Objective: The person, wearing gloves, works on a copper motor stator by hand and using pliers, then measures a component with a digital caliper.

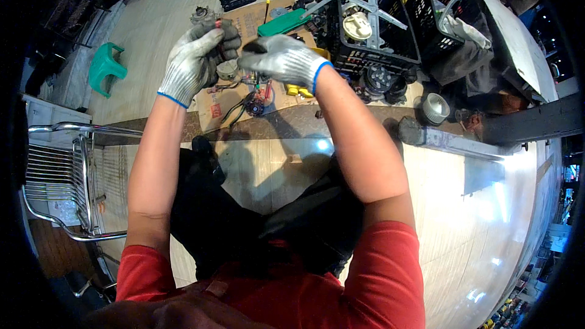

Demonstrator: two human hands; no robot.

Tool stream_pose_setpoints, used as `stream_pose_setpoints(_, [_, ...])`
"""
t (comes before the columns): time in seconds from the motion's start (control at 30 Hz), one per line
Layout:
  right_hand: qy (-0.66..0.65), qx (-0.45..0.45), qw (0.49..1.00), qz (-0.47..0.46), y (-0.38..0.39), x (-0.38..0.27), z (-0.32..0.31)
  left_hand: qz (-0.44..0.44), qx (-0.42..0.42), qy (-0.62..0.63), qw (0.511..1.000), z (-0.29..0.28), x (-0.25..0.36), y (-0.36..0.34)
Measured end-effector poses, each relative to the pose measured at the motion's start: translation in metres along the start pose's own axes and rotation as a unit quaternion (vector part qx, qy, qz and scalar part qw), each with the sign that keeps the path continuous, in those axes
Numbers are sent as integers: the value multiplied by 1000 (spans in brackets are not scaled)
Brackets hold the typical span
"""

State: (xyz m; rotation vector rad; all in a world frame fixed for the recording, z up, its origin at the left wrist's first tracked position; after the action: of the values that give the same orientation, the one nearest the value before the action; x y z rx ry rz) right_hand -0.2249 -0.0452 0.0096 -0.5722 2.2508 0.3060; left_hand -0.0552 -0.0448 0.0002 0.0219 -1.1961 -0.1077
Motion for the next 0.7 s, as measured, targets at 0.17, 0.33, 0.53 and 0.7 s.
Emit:
stream_pose_setpoints(0.17, [-194,141,966,-101,-5,12,-23,0,-63,-54,997,20,4,16])
stream_pose_setpoints(0.33, [-290,114,946,-87,8,-10,-15,-45,-94,-65,992,27,5,22])
stream_pose_setpoints(0.53, [-356,86,928,-66,6,-3,-9,-95,-95,-82,988,23,2,26])
stream_pose_setpoints(0.7, [-336,83,938,15,10,0,-9,-99,-82,-157,979,30,8,31])
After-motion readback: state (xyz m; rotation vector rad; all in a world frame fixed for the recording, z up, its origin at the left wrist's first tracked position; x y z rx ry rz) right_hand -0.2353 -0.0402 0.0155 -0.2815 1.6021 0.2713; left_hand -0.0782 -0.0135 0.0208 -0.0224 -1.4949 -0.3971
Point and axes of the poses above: each hand's wrist, its own y-axis away from the middle knuckle, its own z-axis out of the palm, x = y × z, the point moved 6 cm from there along -y, towards the middle knuckle, and after that the axes turned 5 degrees about x, right-handed, at the moved point
